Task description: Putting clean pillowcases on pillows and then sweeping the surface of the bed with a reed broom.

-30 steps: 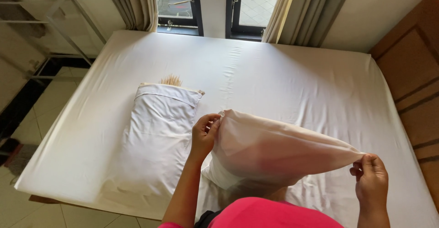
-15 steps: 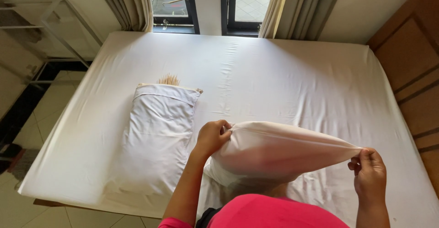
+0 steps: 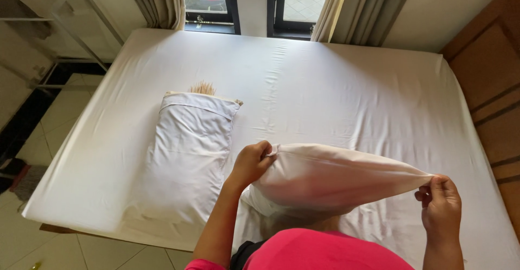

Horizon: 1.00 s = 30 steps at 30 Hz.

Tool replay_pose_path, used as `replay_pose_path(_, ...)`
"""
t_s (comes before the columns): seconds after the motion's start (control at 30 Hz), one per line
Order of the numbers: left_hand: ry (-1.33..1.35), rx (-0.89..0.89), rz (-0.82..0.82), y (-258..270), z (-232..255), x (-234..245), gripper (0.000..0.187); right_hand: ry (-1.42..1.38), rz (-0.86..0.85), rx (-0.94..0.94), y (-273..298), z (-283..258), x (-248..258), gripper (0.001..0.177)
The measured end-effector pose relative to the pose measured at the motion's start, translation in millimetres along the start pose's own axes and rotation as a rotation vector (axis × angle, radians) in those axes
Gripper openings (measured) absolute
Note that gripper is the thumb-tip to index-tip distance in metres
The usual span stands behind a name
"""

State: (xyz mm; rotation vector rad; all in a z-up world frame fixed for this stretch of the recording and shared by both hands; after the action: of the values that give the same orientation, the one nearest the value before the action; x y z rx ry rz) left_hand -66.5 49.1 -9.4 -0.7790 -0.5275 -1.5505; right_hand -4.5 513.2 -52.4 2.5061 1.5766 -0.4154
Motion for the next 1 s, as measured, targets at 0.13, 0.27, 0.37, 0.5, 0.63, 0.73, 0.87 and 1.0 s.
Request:
replay_pose_path(0.13,0.075,0.015,0.125,7.2,-22.0,7.3,0.026,-0.035,0.010,0.009,-8.8,6.1,7.8,0.017)
replay_pose_path(0.27,0.774,-0.049,0.517,14.6,-59.4,37.3,0.037,0.042,0.118,0.082,-15.0,-4.3,10.5,0.014)
replay_pose_path(0.37,0.830,-0.049,0.593,17.6,-59.9,62.2,0.034,-0.012,0.087,0.074,-13.1,-4.9,14.9,0.014)
replay_pose_path(0.5,0.374,-0.240,0.384,8.2,4.6,71.6,0.039,-0.058,0.029,0.038,-13.2,0.3,11.7,0.015)
replay_pose_path(0.63,0.541,-0.167,0.202,3.8,-25.9,13.9,0.028,-0.095,0.038,0.068,-16.7,6.0,4.7,0.016)
replay_pose_path(0.73,0.599,0.015,0.282,4.7,-49.5,-7.4,0.028,-0.190,-0.002,0.077,-19.2,8.0,-3.0,0.014)
replay_pose_path(0.87,0.708,0.086,0.391,2.3,-73.8,-5.0,0.026,0.178,-0.104,-0.013,-23.8,14.4,-14.0,0.027)
replay_pose_path(1.0,0.993,0.093,0.946,17.4,-107.2,36.8,0.017,0.305,-0.288,0.060,-4.8,27.4,-38.7,0.022)
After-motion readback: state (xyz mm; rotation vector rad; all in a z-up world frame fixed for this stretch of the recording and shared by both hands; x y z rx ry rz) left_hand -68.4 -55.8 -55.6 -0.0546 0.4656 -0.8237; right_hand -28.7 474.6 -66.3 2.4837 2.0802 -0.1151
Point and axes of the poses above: each hand's wrist, its own y-axis away from the middle knuckle, its own x-axis out of the back of the hand, z = x × y, the point moved 3 cm from there along -y, towards the middle knuckle, and after that the axes turned 11 degrees about -y, right-handed, at the moved point
